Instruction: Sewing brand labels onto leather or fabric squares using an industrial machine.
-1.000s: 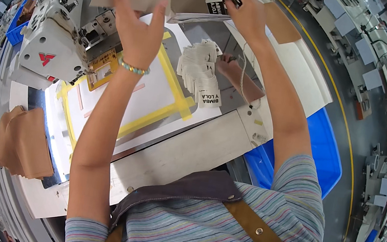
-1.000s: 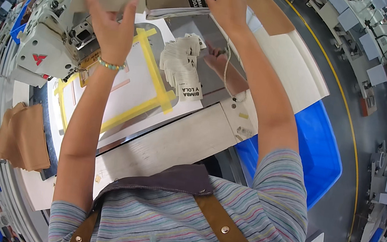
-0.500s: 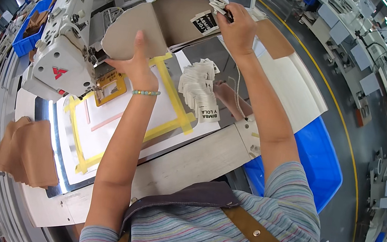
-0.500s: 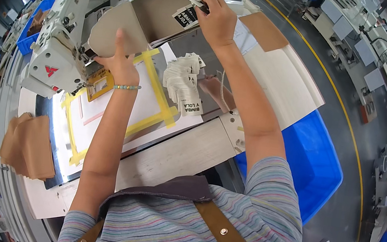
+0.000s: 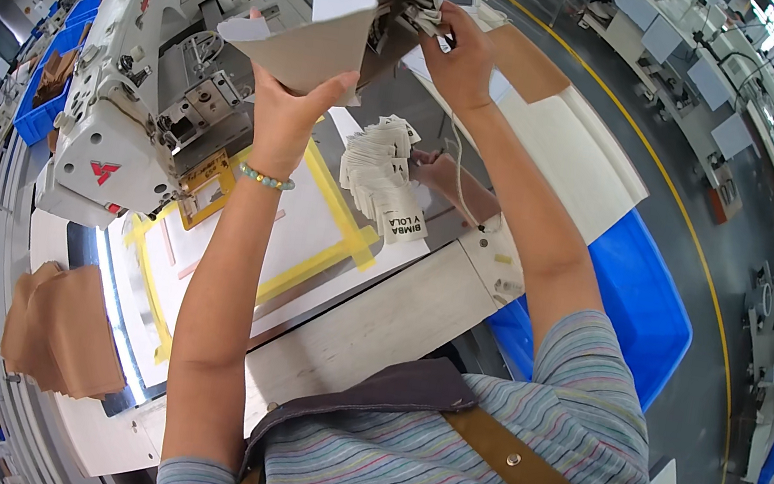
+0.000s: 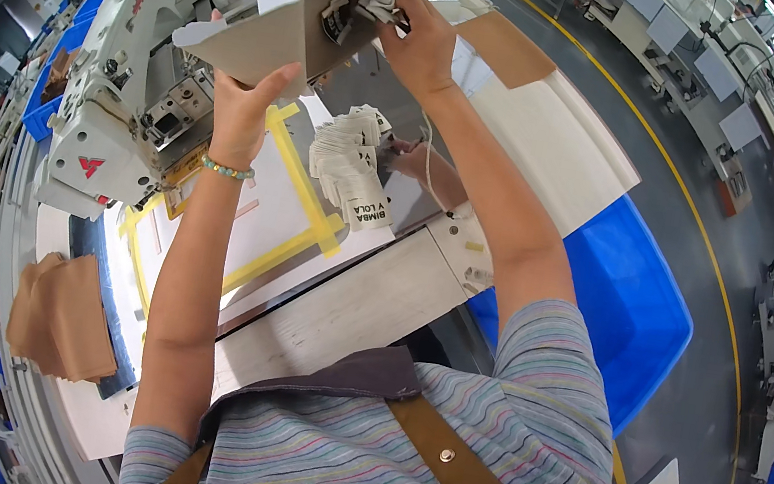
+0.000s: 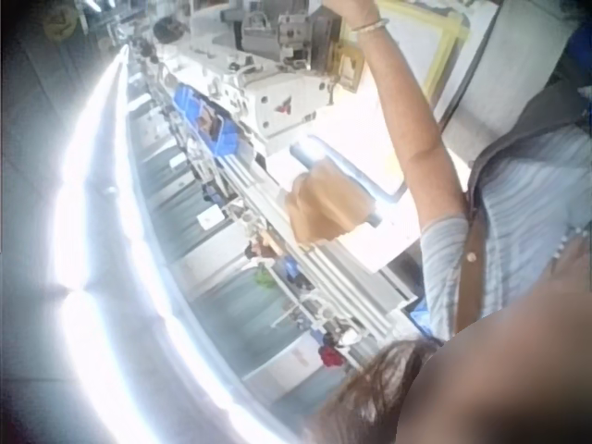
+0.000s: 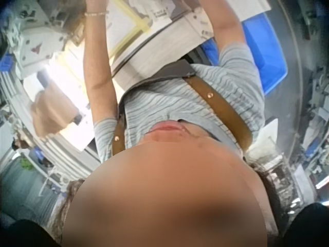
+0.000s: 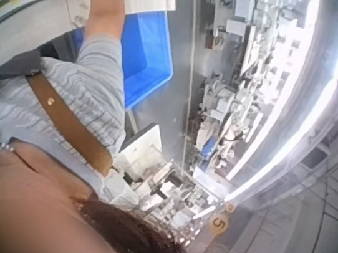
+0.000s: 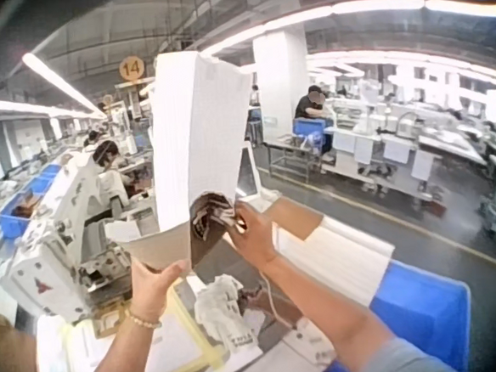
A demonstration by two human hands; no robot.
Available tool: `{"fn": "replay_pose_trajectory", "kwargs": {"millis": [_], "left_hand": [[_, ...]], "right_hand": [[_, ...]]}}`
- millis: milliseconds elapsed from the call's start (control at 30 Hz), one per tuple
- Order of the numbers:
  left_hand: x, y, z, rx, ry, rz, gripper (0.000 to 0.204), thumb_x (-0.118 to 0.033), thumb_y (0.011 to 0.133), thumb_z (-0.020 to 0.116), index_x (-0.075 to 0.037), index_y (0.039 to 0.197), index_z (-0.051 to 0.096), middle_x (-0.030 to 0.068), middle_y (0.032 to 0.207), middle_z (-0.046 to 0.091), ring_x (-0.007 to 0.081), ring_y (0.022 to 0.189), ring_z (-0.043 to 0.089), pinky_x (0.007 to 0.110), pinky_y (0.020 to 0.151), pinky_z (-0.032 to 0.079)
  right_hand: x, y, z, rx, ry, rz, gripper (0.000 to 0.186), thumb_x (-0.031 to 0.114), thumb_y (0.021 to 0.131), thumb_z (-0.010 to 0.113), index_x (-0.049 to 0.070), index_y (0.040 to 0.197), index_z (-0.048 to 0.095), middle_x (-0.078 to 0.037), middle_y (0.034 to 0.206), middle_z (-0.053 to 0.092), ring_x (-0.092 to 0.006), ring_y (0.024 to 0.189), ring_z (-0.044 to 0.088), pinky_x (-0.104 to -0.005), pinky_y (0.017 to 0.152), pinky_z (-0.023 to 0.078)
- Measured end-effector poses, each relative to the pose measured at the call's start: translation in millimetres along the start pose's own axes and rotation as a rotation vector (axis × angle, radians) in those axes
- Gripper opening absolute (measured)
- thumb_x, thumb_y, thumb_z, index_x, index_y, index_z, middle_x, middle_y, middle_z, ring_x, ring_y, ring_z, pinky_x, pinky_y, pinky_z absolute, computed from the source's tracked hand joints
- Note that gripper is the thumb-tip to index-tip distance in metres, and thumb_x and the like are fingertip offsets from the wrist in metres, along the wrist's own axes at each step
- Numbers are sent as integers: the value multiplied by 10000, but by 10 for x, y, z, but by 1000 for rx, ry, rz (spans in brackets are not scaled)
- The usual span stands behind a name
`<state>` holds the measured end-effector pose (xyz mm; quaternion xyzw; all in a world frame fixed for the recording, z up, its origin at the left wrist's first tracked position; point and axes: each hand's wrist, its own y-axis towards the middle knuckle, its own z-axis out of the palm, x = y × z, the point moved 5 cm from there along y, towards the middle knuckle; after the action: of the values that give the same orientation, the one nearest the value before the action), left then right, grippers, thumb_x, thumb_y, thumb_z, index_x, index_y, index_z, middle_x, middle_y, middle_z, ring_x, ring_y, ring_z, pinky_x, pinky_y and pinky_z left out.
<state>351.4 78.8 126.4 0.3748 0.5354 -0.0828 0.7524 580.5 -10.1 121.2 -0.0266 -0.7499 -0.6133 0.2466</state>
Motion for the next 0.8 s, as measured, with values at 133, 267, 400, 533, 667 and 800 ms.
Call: {"fn": "replay_pose_trajectory", "kwargs": {"millis": [133,267,400,533,667,800], "left_hand": [[-147,-43,99,96,169,90,1277,7,762,875,-76,1679,-11,160,1253,656,201,1038,703,345,860,607],[-29,-187,5,110,145,24,1261,13,765,867,-76,1680,4,175,1257,670,199,1030,710,333,852,607],[8,-317,-5,109,77,42,783,-16,837,854,54,1497,438,117,1207,696,165,1059,687,302,920,560],[29,-289,20,165,149,33,918,-52,827,887,13,1572,355,106,1192,694,171,1051,686,308,943,548],[35,-228,57,158,194,40,1209,8,817,871,-65,1678,26,139,1248,686,184,1074,696,326,894,603],[36,-98,-67,-22,-51,20,923,-34,861,850,-53,1597,293,98,1207,677,196,1096,684,373,958,584]], "right_hand": [[-55,-49,-130,172,63,-62,346,26,784,803,-3,1117,710,-148,1181,738,-261,847,752,-331,750,620],[4,-175,-380,352,2,-91,296,28,801,790,-23,1080,705,-175,1259,730,-316,873,729,-362,770,589],[-2,-414,-557,635,-28,48,292,42,782,776,3,1066,719,-140,1341,710,-339,923,733,-396,798,597],[78,-766,-591,878,-218,-18,319,103,788,730,68,1105,738,-43,1372,699,-318,1004,740,-419,833,603],[94,-1071,-524,1090,-457,-143,426,106,816,700,119,1241,696,16,1497,606,-292,1085,721,-436,873,600],[156,-887,-685,1037,-311,-26,414,75,816,695,105,1229,716,-9,1407,658,-292,1079,710,-424,910,584]]}}
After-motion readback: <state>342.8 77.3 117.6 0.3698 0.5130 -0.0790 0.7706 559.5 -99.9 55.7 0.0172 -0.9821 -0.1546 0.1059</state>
